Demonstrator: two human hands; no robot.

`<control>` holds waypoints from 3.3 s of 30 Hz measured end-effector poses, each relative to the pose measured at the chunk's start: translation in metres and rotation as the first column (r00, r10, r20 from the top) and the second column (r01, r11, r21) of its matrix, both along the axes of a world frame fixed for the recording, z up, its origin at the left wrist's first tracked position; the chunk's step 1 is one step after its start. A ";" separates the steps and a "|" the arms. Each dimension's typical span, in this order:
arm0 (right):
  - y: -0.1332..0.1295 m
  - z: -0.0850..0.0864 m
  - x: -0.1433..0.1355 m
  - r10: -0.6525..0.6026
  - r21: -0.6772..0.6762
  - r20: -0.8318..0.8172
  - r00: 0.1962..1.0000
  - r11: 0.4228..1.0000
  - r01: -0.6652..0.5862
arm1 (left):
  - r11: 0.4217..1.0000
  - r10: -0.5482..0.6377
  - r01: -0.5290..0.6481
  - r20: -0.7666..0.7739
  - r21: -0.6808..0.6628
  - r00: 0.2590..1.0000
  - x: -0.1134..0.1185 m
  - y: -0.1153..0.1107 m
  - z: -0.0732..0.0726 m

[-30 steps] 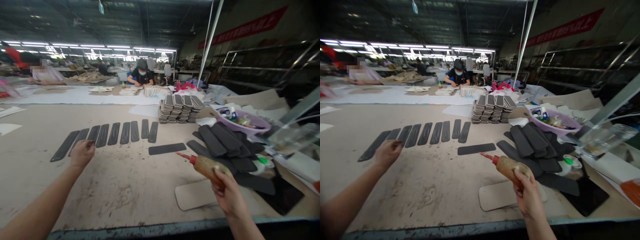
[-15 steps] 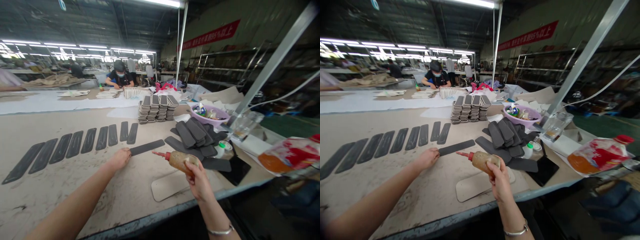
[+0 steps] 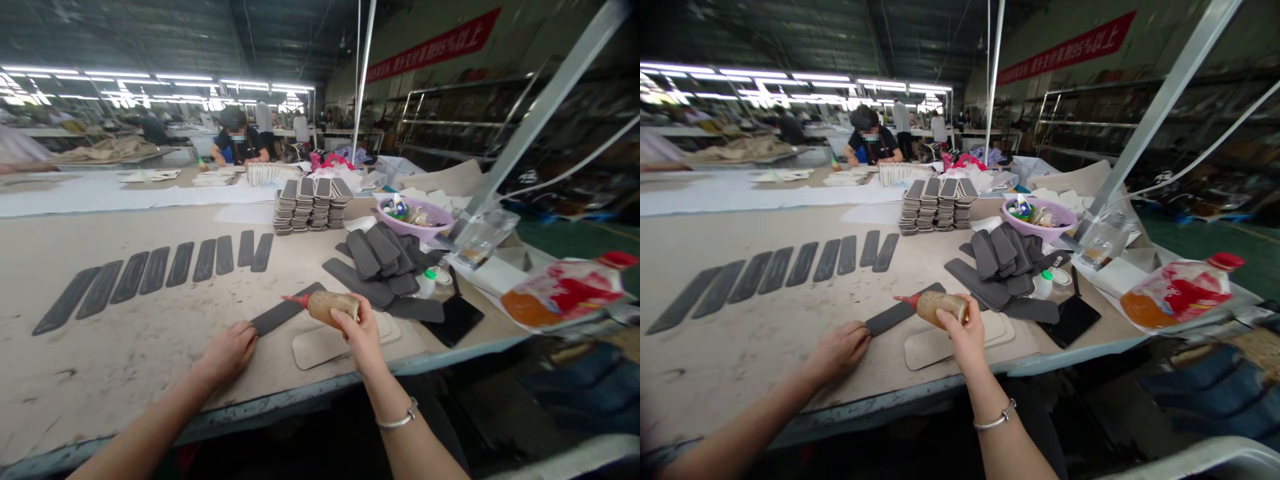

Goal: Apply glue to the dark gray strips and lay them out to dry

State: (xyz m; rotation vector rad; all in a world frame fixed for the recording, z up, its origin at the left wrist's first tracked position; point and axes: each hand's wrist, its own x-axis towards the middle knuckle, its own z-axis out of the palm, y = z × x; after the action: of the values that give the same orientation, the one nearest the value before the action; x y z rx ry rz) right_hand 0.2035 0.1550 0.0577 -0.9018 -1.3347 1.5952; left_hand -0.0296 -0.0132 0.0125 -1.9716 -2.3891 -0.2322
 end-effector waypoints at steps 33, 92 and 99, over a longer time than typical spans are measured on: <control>0.029 -0.033 -0.010 -0.422 0.607 0.365 0.830 0.784 0.131 | 0.954 0.016 -0.006 -0.030 0.299 0.999 0.010 -0.017 -0.023; -0.020 -0.030 -0.026 -0.027 0.480 0.357 0.934 0.863 -0.159 | 0.955 0.045 -0.044 0.003 0.293 0.999 0.011 -0.016 -0.020; 0.027 -0.024 -0.003 -0.380 0.606 0.411 0.829 0.793 0.064 | 0.955 0.034 -0.032 -0.002 0.294 0.999 0.011 -0.015 -0.019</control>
State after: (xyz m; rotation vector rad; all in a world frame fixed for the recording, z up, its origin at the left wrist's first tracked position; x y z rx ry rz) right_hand 0.2004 0.1816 0.0337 -1.0890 -1.8554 0.6817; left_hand -0.0190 -0.0282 -0.0068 -1.7937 -2.2252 -0.5440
